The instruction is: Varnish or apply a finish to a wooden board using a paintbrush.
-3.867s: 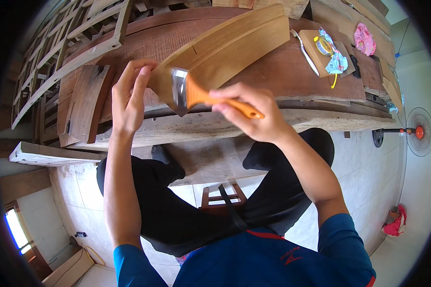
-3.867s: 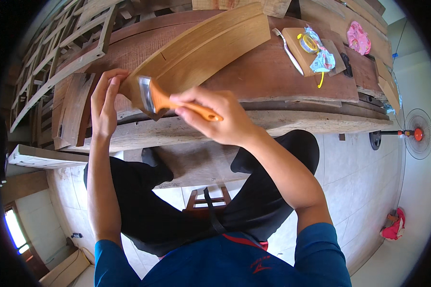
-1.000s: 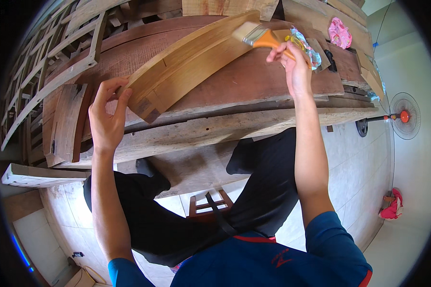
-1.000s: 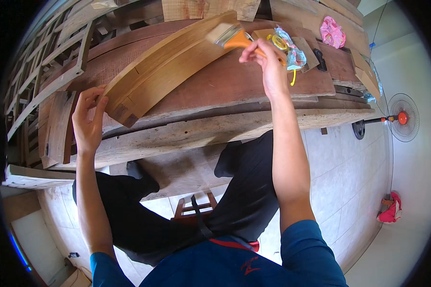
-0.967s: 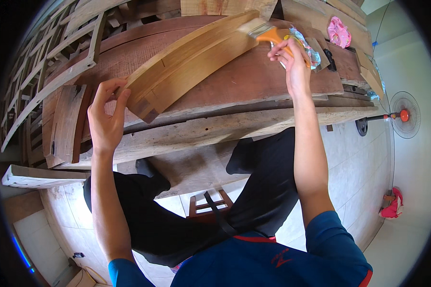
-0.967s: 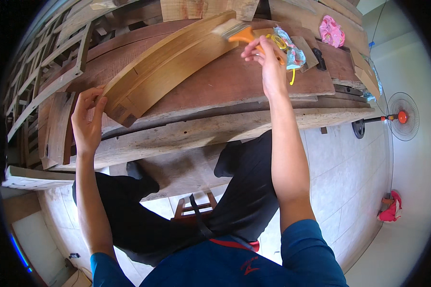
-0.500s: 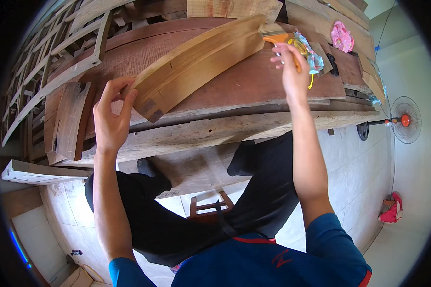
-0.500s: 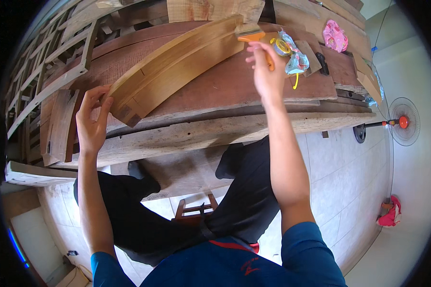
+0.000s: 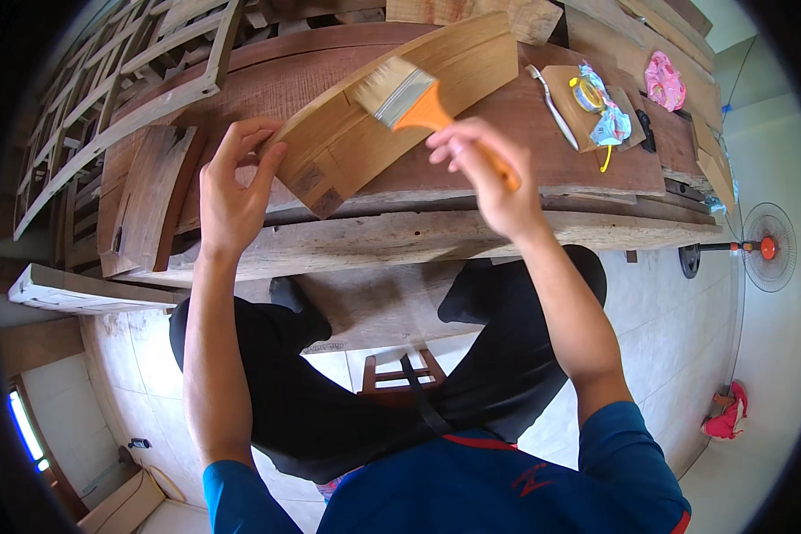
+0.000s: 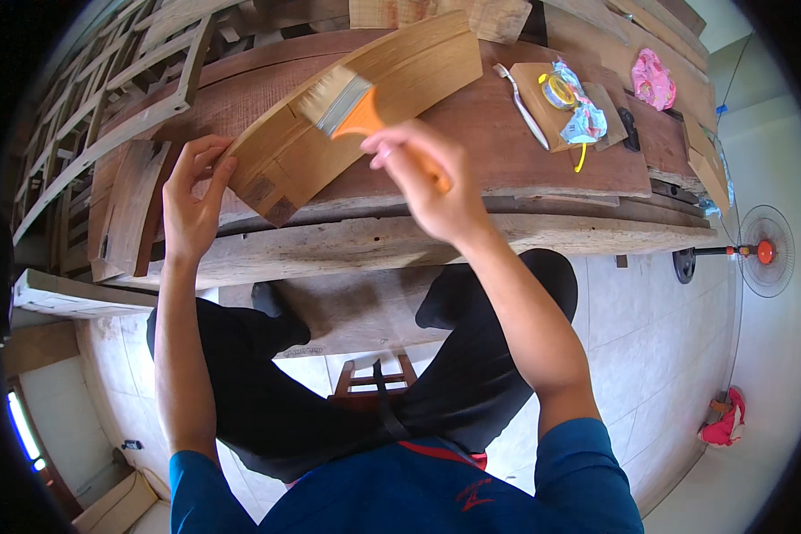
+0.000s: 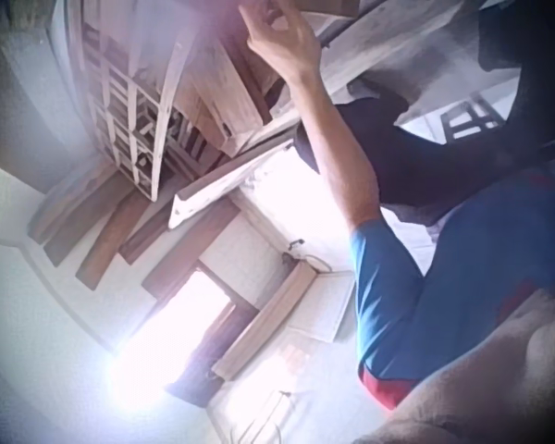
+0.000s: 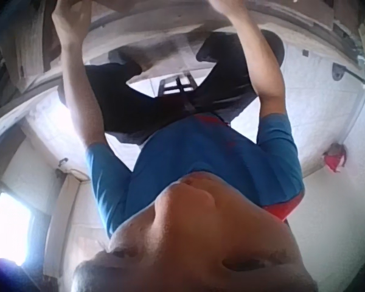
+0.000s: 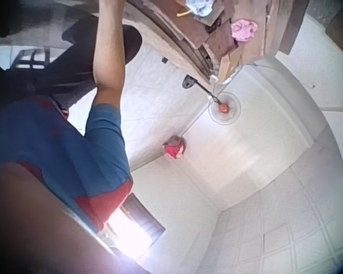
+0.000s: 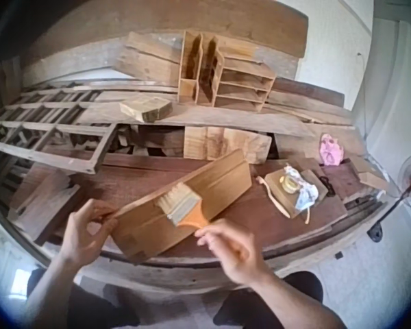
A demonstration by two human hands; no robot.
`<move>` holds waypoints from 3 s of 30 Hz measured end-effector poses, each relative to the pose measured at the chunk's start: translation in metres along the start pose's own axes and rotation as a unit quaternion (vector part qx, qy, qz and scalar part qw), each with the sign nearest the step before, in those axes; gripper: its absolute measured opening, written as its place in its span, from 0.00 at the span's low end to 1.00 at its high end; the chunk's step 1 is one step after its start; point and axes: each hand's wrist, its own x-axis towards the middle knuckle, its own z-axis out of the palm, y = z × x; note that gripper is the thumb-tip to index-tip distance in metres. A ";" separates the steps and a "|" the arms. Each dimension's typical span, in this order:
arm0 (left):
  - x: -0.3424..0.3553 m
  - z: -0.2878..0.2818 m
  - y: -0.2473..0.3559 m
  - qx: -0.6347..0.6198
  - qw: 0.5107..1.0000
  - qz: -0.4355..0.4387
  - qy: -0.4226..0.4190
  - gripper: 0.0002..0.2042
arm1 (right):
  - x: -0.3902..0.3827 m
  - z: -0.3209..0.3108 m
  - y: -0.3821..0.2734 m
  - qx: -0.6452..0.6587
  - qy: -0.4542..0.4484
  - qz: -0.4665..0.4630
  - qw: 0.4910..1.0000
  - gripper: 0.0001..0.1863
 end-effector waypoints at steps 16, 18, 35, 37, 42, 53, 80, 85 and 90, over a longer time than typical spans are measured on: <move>0.001 0.003 -0.003 -0.029 0.999 -0.015 0.016 0.10 | -0.024 0.046 -0.014 -0.032 -0.178 -0.027 0.983 0.10; 0.000 0.002 -0.001 -0.025 1.000 -0.012 0.012 0.10 | -0.018 0.041 -0.015 0.058 -0.059 -0.015 0.996 0.10; 0.004 0.004 0.001 0.024 1.000 -0.007 -0.006 0.13 | -0.010 0.018 -0.014 -0.140 -0.095 -0.115 0.979 0.03; 0.003 0.003 -0.002 0.028 1.000 -0.011 -0.003 0.13 | -0.023 0.039 -0.020 -0.144 -0.177 -0.094 0.969 0.03; 0.001 0.005 0.000 0.036 0.999 -0.017 0.005 0.12 | -0.013 0.025 -0.010 -0.142 -0.105 -0.120 0.977 0.06; 0.000 0.007 0.001 0.132 0.989 0.053 -0.050 0.30 | -0.007 0.013 -0.014 -0.126 -0.086 -0.061 0.986 0.07; -0.004 0.012 -0.004 0.127 0.989 0.057 -0.038 0.39 | 0.005 -0.042 -0.005 -0.035 -0.147 0.100 0.983 0.14; -0.003 0.010 -0.005 0.104 0.992 0.046 -0.046 0.38 | 0.010 -0.060 0.002 -0.074 -0.024 0.103 0.992 0.15; -0.002 0.013 -0.006 0.118 0.990 0.051 -0.048 0.37 | 0.002 -0.052 0.005 -0.043 -0.109 0.088 0.989 0.17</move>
